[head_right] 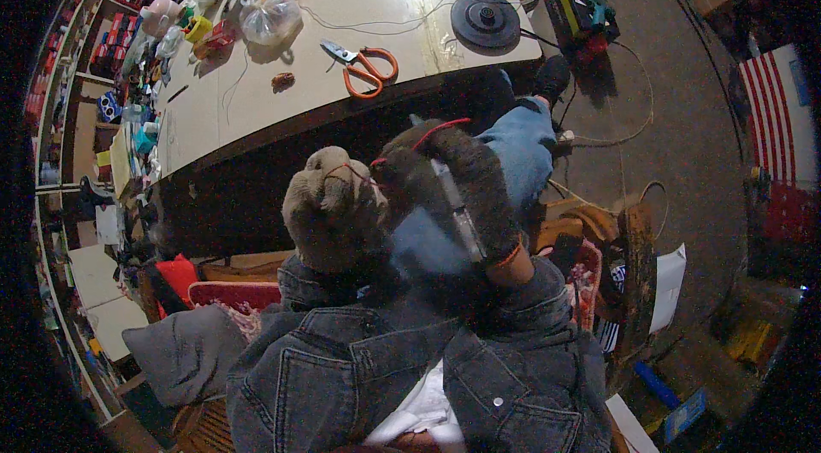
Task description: The person holds a small wire assembly and repeatedly twists and adjusts the wires with gloved hands. They occasionally use pliers to grip and bend the wires. The work is performed at a cluttered table with tools and parts visible.
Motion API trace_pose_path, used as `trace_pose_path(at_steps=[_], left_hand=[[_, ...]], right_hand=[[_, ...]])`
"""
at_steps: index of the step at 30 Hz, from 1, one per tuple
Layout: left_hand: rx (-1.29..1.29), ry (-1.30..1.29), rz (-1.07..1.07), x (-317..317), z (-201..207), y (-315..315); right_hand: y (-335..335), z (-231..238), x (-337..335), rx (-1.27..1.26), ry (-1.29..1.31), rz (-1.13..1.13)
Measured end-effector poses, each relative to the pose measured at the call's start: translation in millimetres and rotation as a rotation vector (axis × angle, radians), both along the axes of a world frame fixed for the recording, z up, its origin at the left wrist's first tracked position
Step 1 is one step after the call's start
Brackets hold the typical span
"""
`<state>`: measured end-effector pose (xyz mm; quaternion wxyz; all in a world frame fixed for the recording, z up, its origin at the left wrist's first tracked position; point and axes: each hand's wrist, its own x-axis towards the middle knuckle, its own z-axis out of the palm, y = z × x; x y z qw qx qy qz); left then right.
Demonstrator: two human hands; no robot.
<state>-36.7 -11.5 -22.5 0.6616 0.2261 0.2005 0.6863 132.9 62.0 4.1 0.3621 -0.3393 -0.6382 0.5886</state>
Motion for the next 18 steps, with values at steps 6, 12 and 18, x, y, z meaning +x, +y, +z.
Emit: trace_pose_path(at_steps=[6,12,18], left_hand=[[-0.235,0.170,0.073,1.1,23.5,-3.2],[-0.411,0.473,0.048,-3.3,35.7,0.7],[-0.219,0.854,0.283,0.4,42.9,-0.8]], right_hand=[[-7.4,4.7,-5.0,0.085,0.022,0.020],[-6.4,2.2,-5.0,0.281,-0.073,-0.032],[-8.2,2.5,-0.2,0.353,-0.116,-0.055]])
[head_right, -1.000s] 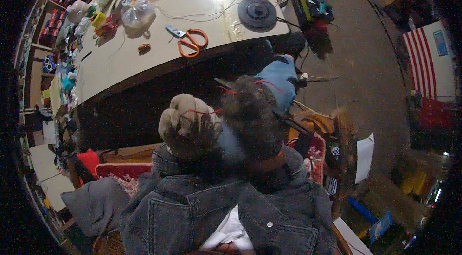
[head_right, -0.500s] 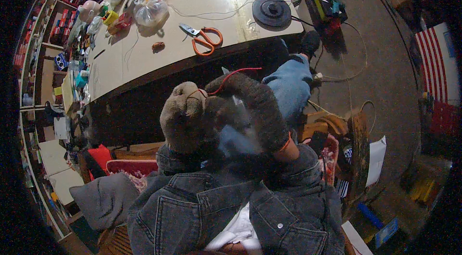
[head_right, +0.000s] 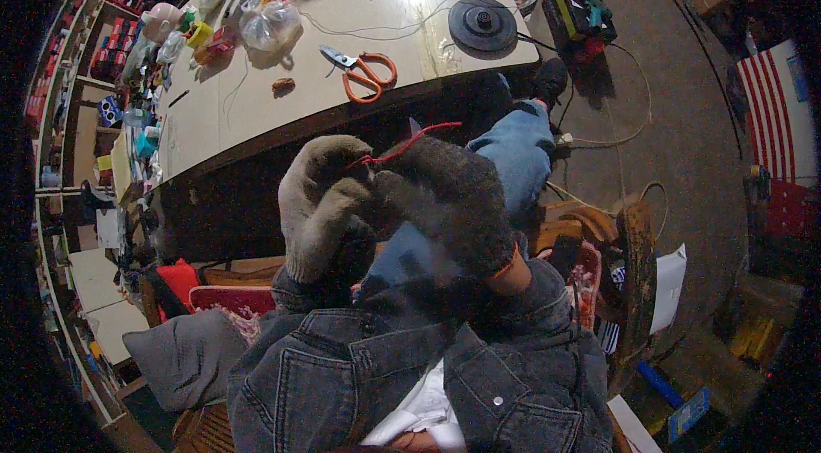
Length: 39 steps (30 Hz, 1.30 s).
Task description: The person holds a small wire assembly and repeatedly twists and adjusts the wires with gloved hands. They occasionally use pliers to grip and bend the wires. The work is performed at a cluttered table with tools and parts visible.
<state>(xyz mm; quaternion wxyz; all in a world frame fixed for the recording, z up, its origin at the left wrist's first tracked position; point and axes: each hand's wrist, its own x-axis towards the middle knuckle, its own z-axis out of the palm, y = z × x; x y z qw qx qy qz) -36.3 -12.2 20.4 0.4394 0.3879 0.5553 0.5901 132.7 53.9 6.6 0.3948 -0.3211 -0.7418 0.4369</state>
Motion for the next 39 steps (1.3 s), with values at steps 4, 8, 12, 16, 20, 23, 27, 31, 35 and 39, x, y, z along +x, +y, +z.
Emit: trace_pose_path(at_steps=[4,8,12,16,20,23,27,31,35,39], left_hand=[[0.267,0.646,-0.036,-12.6,2.7,6.9],[0.406,0.934,0.044,-12.3,3.5,11.0],[0.398,1.061,0.119,-5.3,5.9,11.8],[0.452,1.065,0.155,-6.7,4.1,12.7],[0.300,0.641,0.143,-3.2,-6.2,6.3],[0.348,0.401,0.116,-4.6,-12.1,6.2],[0.354,0.225,0.123,-7.9,-8.4,12.9],[0.358,0.013,0.162,-2.6,-0.1,14.2],[0.190,-0.228,0.033,-5.7,5.8,4.4],[0.223,-0.385,0.069,-1.3,1.0,1.4]], right_hand=[[-1.0,5.5,2.0,-0.022,0.000,0.005],[-4.0,11.1,0.3,-0.062,0.021,-0.015],[-5.3,16.0,-0.9,-0.120,0.069,0.036],[-8.1,13.7,-5.9,-0.115,0.118,0.045],[-11.3,5.2,-5.9,0.065,0.048,0.081],[-11.7,-2.3,-6.2,0.186,0.003,0.057],[-9.5,-9.2,-12.7,0.008,0.000,0.066],[-5.2,-16.7,-15.7,-0.116,-0.002,0.123],[-3.8,-36.8,-17.7,0.031,0.051,0.090],[-1.7,-68.5,-18.5,0.034,0.032,0.069]])
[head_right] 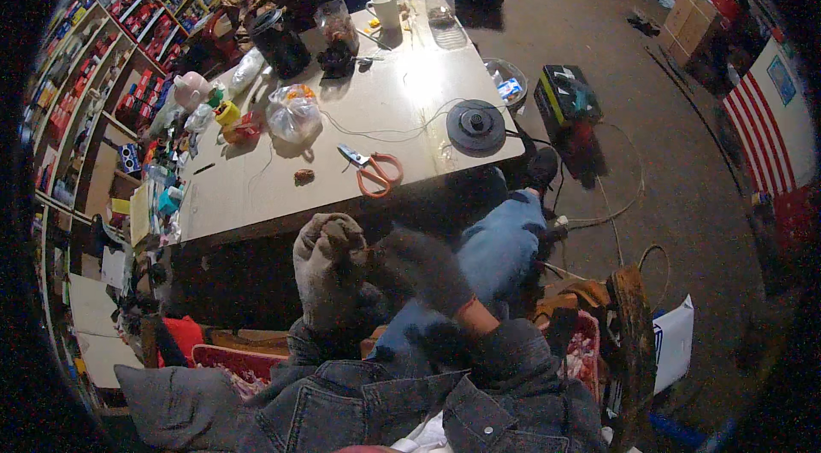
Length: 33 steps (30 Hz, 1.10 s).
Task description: The person holds a small wire assembly and repeatedly twists and adjusts the wires with gloved hands. They occasionally use pliers to grip and bend the wires. The work is performed at a cluttered table with tools and parts visible.
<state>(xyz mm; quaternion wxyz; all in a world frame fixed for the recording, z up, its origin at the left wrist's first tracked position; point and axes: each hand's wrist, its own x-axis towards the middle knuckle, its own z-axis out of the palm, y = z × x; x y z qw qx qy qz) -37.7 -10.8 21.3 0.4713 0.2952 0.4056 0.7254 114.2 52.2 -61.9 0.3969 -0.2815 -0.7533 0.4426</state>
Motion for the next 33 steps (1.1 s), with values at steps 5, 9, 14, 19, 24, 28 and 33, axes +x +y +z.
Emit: trace_pose_path(at_steps=[5,9,14,19,24,28,33], left_hand=[[0.088,-0.024,0.162,-16.1,-8.5,-1.3],[-0.134,0.649,0.652,-39.0,-10.6,-8.0],[-0.016,0.343,0.565,-43.4,2.7,-7.2],[0.073,0.458,0.316,-15.7,4.4,5.0],[0.030,0.477,0.208,5.7,6.3,-1.2],[-0.001,0.871,0.108,3.1,17.2,10.5],[-0.076,1.752,-0.409,5.9,60.0,17.8]], right_hand=[[12.1,-35.8,-9.0,-0.112,-0.085,0.021],[15.1,-51.2,-7.0,-0.278,-0.216,0.008],[17.6,-46.3,-5.9,-0.008,-0.591,-0.170],[23.0,10.4,-4.3,-0.094,0.161,-0.266],[-5.0,84.4,25.0,-0.264,0.332,-0.113],[6.3,103.6,29.0,0.136,0.003,-0.117],[11.1,88.9,32.9,0.216,-0.295,-0.207]])
